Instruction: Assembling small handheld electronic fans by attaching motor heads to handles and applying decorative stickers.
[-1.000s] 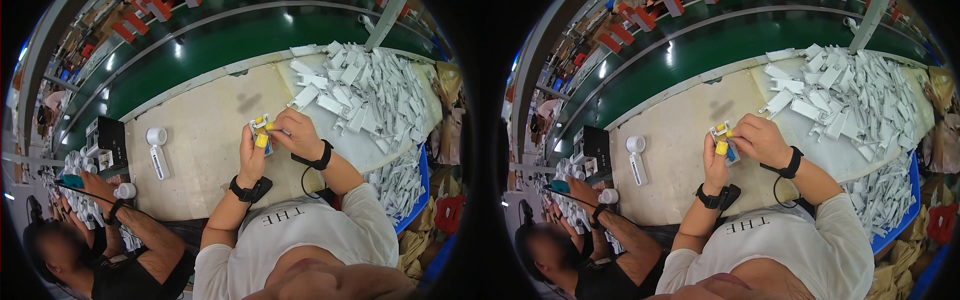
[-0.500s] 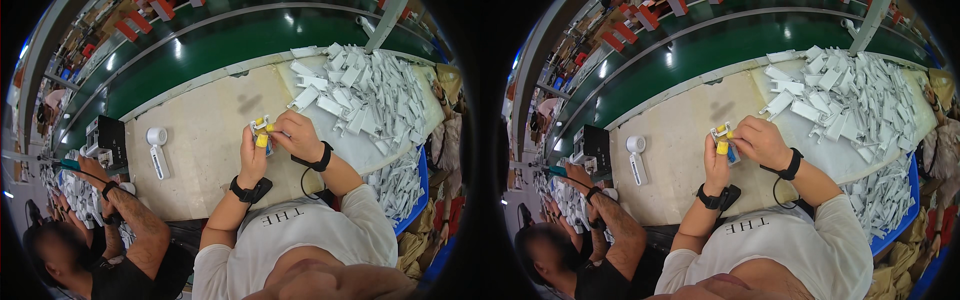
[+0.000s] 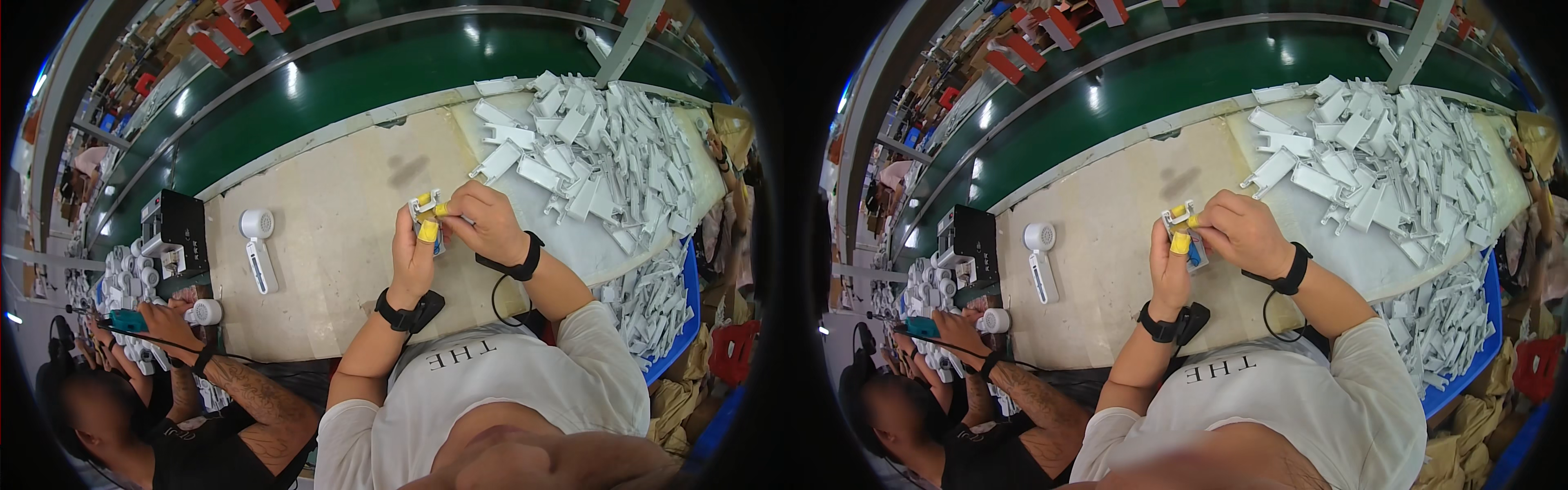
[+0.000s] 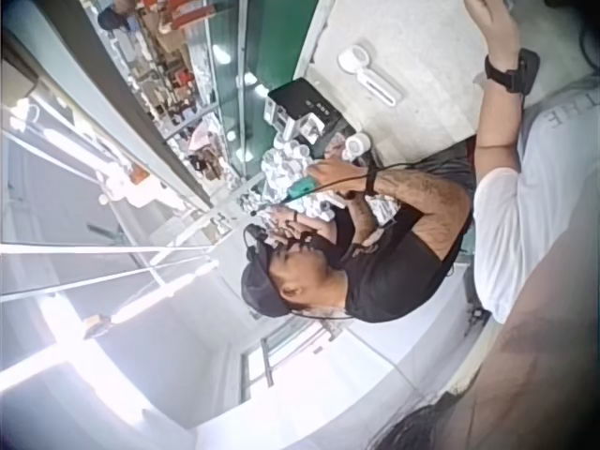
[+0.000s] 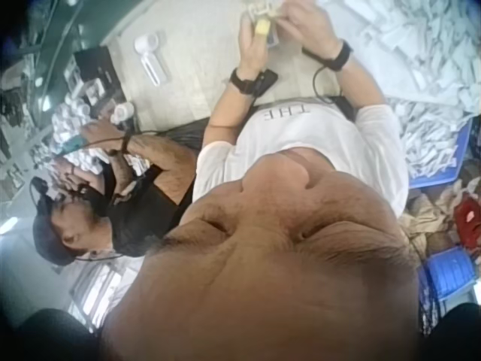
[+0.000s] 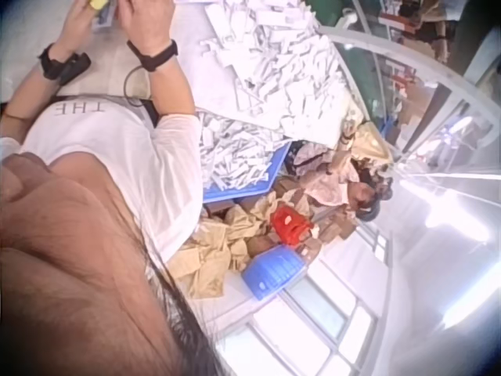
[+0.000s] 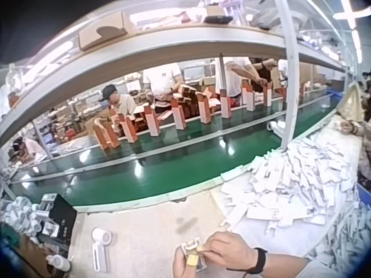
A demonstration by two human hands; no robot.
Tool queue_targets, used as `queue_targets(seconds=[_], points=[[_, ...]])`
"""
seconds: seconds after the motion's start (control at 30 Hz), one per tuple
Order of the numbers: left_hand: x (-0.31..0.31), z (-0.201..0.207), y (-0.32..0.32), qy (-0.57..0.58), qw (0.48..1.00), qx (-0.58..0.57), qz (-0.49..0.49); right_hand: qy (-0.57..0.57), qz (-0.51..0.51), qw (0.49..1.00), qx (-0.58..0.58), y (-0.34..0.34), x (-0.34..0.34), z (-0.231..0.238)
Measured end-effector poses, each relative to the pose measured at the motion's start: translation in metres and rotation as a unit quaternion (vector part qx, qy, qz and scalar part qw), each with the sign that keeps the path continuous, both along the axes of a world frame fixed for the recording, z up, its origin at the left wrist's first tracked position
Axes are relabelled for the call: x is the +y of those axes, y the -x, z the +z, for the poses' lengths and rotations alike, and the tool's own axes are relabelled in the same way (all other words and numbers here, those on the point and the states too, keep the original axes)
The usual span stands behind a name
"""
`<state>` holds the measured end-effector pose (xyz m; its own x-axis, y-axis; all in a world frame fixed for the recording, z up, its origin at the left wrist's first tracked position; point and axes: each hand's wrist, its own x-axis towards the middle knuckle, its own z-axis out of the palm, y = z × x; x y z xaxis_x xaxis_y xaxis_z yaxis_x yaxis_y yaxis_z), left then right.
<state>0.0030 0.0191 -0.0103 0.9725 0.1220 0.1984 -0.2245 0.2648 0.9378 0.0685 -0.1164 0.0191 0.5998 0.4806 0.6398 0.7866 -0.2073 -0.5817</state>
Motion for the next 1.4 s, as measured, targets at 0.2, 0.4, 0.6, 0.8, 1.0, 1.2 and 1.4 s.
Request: queue_targets(seconds=[0.2, 0.4, 0.6, 0.8, 1.0, 1.2, 1.4], points=[[0.000, 0.002, 0.000, -0.009, 1.000, -0.001, 0.002, 0.010, 0.000, 1.000, -0.001, 0.000, 0.000, 0.001], [0.000, 0.000, -0.001, -0.021, 1.000, -0.007, 0.011, 0.013, -0.001, 1.000, -0.007, 0.000, 0.000, 0.000], [-0.001, 0.001, -0.002, -0.022, 1.000, -0.016, 0.009, 0.017, -0.007, 1.000, -0.018, 0.001, -0.001, 0.002], [-0.002, 0.004, -0.001, -0.083, 0.994, -0.050, 0.046, 0.021, -0.032, 0.998, -0.059, 0.006, 0.001, 0.001], [0.000, -0.002, -0.003, -0.089, 0.995, -0.021, 0.037, 0.038, -0.053, 0.995, -0.070, 0.005, 0.005, -0.002], [0.001, 0.001, -0.003, -0.037, 0.999, -0.008, 0.013, 0.028, -0.027, 0.995, -0.091, 0.003, 0.003, 0.001], [0.003, 0.007, -0.002, -0.004, 1.000, -0.003, -0.030, 0.017, -0.014, 0.995, -0.100, -0.001, 0.000, -0.004]])
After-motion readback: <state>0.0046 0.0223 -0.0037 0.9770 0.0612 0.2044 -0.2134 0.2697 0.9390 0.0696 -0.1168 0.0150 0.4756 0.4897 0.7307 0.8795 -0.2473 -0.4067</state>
